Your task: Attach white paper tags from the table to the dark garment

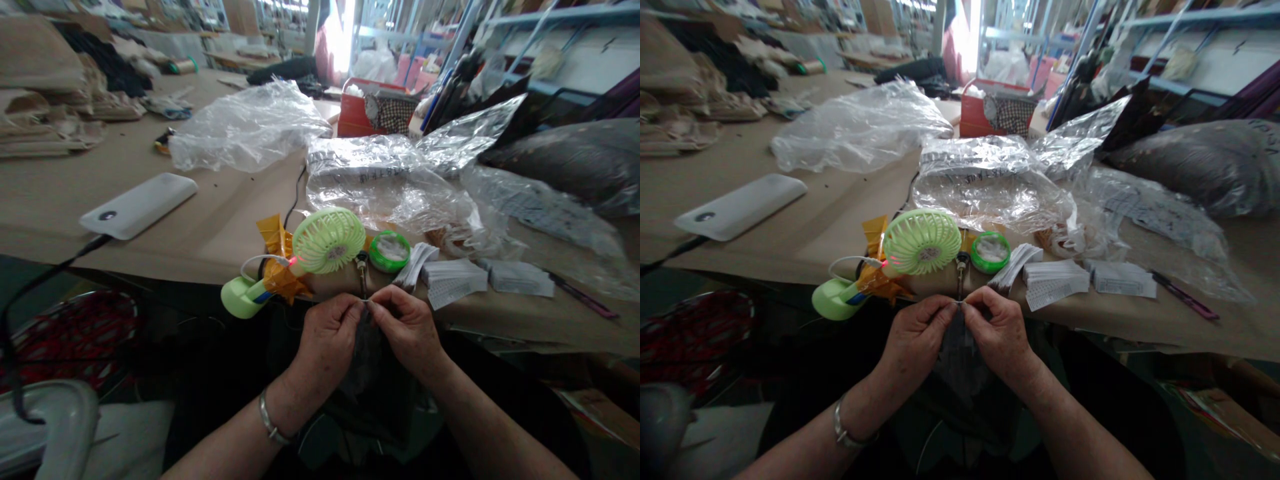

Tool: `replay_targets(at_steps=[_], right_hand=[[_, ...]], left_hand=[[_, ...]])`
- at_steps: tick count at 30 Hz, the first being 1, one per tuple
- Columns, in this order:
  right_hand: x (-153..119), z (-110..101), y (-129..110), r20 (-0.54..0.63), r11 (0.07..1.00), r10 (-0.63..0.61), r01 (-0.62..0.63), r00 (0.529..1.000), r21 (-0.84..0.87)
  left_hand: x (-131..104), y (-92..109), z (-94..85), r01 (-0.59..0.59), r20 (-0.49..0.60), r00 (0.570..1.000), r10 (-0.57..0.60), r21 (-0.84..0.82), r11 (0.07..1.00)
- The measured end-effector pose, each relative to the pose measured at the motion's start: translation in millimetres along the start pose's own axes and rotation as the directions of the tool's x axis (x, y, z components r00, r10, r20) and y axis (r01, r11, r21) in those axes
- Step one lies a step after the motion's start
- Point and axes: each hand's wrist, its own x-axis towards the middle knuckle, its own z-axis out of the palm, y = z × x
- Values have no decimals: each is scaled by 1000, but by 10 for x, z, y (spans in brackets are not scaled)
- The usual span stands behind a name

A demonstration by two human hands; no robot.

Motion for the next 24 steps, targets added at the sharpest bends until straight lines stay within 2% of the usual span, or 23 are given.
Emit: replay_targets(at_steps=[5, 15, 24], right_hand=[[-41, -11, 3, 9, 1000, 2, -2, 1000, 5], [-191, -127, -37, 104, 996, 58, -65, 993, 68], [-205, -160, -41, 180, 944, 175, -216, 968, 248]], left_hand=[[-36, 32, -10, 56, 24, 998, -54, -67, 996], [-138, 84, -17, 298, 158, 952, -262, -288, 910], [-200, 81, -16, 476, 305, 878, -369, -471, 743]])
